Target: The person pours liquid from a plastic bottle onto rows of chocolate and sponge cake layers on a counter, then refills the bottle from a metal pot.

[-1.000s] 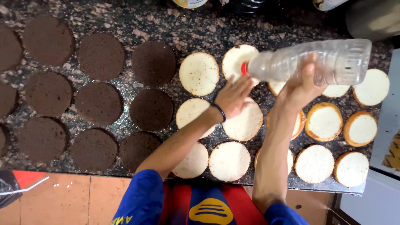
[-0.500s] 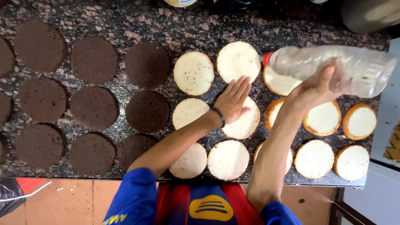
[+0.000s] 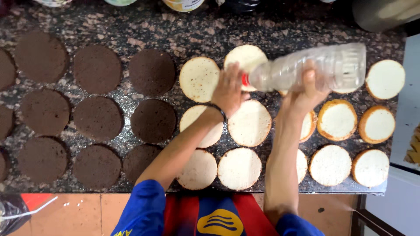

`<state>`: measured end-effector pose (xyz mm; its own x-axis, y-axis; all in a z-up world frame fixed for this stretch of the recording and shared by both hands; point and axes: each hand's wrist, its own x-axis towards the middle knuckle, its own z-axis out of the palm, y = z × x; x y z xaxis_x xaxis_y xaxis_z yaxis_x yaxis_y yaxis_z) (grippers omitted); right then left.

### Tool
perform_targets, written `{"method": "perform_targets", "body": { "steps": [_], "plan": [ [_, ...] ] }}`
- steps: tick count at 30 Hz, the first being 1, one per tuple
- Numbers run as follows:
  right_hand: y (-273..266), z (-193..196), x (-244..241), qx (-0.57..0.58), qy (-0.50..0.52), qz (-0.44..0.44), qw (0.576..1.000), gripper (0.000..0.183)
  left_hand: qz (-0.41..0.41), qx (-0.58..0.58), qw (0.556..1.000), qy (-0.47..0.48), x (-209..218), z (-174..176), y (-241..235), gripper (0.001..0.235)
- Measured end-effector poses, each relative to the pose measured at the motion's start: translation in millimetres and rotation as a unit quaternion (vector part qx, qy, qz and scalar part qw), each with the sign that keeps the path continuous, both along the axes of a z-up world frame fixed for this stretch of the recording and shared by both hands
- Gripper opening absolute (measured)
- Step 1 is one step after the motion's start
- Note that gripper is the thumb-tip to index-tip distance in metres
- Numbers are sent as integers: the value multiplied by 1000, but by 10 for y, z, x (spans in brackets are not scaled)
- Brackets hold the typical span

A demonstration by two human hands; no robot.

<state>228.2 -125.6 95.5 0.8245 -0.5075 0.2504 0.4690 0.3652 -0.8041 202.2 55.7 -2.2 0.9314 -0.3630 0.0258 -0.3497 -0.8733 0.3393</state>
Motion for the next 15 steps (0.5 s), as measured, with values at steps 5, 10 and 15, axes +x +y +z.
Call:
{"method": "perform_targets", "body": {
  "steps": [5,10,15],
  "plan": [
    [-281,69,57,-72,-36,-93,992,57,80,-4,996,44,622,0,-176,90],
    [-683,-246,64,-58,-36,-87,994,63,-79,5,997,13,419,14,-770,88],
    [-1543,-473,-755,212,35,-6,977,70,-71,-53,995,55,-112,78,-482,83]
  ]
}}
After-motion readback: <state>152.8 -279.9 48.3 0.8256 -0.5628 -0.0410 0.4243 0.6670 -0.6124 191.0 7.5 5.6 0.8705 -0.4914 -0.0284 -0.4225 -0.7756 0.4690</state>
